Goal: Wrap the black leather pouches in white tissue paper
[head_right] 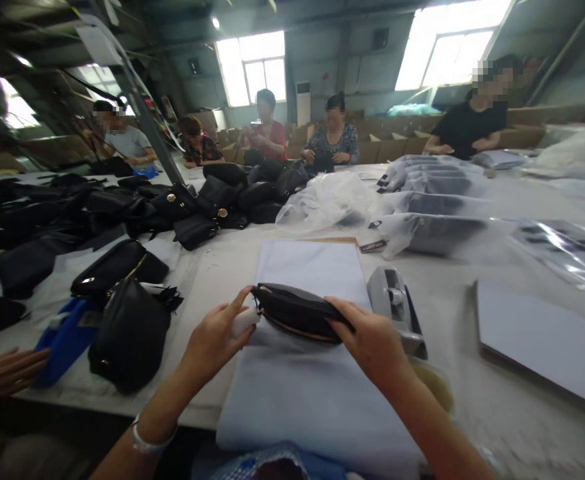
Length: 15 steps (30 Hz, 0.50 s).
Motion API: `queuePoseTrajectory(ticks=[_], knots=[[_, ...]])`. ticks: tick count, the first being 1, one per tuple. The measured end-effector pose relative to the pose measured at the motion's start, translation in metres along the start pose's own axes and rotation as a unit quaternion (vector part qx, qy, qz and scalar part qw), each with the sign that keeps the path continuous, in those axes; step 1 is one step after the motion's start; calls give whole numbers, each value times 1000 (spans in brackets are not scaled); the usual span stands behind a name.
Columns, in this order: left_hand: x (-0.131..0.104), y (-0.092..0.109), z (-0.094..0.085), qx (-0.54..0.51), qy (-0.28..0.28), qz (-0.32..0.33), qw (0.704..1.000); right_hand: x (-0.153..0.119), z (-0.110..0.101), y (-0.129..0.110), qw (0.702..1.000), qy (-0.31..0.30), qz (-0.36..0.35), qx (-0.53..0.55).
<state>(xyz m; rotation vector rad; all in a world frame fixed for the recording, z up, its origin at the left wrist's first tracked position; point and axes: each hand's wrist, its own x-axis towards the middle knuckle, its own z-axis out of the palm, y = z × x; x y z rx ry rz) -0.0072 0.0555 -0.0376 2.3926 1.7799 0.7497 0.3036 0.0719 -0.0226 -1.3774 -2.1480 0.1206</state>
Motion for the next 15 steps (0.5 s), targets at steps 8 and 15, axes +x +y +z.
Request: queuePoseTrajectory(ticks=[8, 15], knots=[[-16, -14, -42, -67, 4, -12, 998, -1, 13, -40, 994, 3, 0, -108], [-25, 2, -17, -211, 61, -58, 974, -8, 1, -66, 993, -53, -97, -40]])
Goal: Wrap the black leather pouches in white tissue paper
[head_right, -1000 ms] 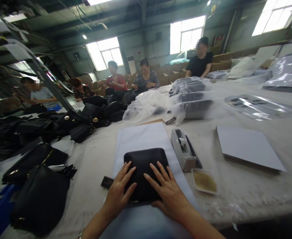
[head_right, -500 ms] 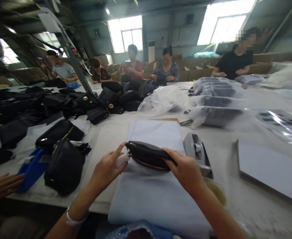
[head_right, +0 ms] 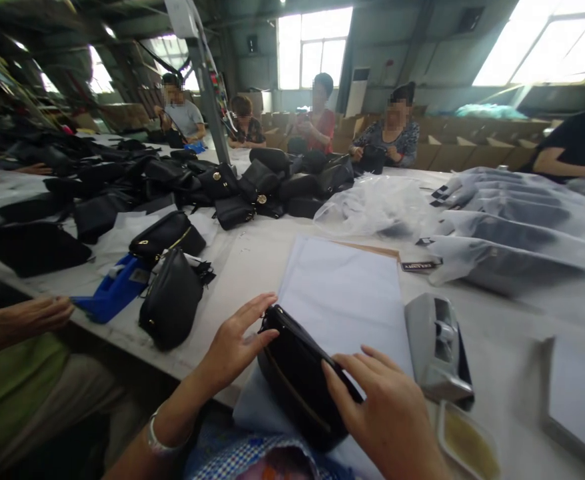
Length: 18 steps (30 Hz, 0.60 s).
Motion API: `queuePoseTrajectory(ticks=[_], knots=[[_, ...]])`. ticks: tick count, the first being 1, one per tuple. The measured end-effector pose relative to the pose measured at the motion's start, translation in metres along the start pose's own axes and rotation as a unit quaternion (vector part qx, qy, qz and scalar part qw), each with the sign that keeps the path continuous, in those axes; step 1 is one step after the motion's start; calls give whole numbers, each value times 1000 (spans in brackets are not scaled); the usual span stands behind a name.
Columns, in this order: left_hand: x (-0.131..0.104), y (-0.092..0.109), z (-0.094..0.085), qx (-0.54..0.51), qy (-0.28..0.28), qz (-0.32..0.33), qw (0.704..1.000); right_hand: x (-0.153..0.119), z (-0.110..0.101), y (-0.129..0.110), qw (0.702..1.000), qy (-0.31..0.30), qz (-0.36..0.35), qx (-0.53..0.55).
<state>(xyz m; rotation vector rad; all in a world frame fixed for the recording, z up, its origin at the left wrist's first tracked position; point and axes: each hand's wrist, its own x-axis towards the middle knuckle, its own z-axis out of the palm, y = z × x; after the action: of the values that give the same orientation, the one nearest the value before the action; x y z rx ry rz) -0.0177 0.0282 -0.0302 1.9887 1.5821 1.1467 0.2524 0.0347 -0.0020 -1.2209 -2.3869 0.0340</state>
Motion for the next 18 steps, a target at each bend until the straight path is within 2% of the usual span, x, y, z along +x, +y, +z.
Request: queuePoseTrajectory(ticks=[3, 6, 12, 15, 18], knots=[[2, 3, -3, -29, -12, -10, 999, 8, -4, -12, 998, -57, 3, 25], [2, 2, -12, -61, -21, -28, 998, 14, -3, -19, 998, -64, 7, 19], [2, -5, -22, -75, -50, -2, 996, 35, 5, -33, 991, -113, -65, -15], [2, -8, -20, -124, -36, -45, 991, 50, 15, -45, 989, -132, -64, 14], [2, -9, -17, -212, -61, -110, 969, 60, 20, -53, 983, -164, -28, 73]])
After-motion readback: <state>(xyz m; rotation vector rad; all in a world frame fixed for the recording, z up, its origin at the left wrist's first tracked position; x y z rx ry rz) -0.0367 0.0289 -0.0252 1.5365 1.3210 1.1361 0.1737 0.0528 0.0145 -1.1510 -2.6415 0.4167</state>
